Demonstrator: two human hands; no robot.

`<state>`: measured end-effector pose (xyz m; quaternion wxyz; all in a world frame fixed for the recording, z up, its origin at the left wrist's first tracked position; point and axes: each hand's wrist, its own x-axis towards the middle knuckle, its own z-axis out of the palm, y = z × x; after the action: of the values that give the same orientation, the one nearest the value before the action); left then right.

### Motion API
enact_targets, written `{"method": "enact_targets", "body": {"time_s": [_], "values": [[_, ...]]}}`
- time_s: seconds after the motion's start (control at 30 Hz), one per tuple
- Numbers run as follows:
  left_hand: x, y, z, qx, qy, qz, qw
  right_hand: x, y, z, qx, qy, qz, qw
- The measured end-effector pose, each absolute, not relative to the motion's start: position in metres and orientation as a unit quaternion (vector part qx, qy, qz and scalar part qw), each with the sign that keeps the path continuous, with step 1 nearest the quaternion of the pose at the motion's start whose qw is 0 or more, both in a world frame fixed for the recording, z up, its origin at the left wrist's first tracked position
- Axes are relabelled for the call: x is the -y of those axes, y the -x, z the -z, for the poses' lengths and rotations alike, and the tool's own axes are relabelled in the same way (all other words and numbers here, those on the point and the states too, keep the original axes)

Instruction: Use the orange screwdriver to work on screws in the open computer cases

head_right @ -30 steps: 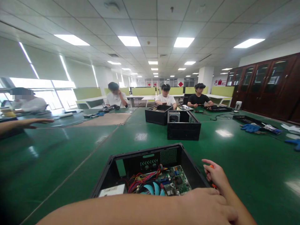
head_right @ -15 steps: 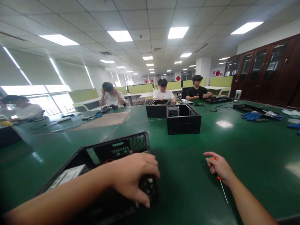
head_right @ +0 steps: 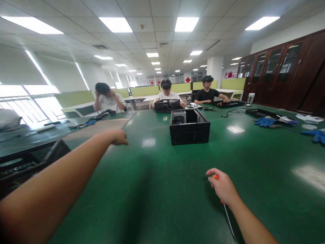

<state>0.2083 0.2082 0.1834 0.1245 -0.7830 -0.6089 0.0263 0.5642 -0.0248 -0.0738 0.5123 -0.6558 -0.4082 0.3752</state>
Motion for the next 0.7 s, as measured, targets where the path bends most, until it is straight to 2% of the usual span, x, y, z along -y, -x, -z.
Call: {"method": "enact_targets", "body": {"time_s": [0.07, 0.17, 0.3, 0.53, 0.7], "values": [[-0.227, -0.278, -0.168, 0.554, 0.825, -0.028, 0.109, 0.024, -0.564, 0.073, 0.407, 0.663, -0.374, 0.504], [-0.24, -0.369, -0.14, 0.46, 0.88, 0.032, 0.116, 0.023, -0.562, 0.071, 0.404, 0.67, -0.37, 0.502], [-0.244, -0.432, -0.107, 0.39, 0.91, 0.077, 0.114, 0.02, -0.558, 0.07, 0.401, 0.669, -0.368, 0.507], [-0.243, -0.421, -0.109, 0.414, 0.903, 0.064, 0.091, 0.017, -0.557, 0.071, 0.384, 0.644, -0.403, 0.526], [-0.174, -0.364, -0.129, 0.393, 0.914, 0.026, 0.097, 0.038, -0.564, 0.046, 0.36, 0.59, -0.406, 0.598]]}}
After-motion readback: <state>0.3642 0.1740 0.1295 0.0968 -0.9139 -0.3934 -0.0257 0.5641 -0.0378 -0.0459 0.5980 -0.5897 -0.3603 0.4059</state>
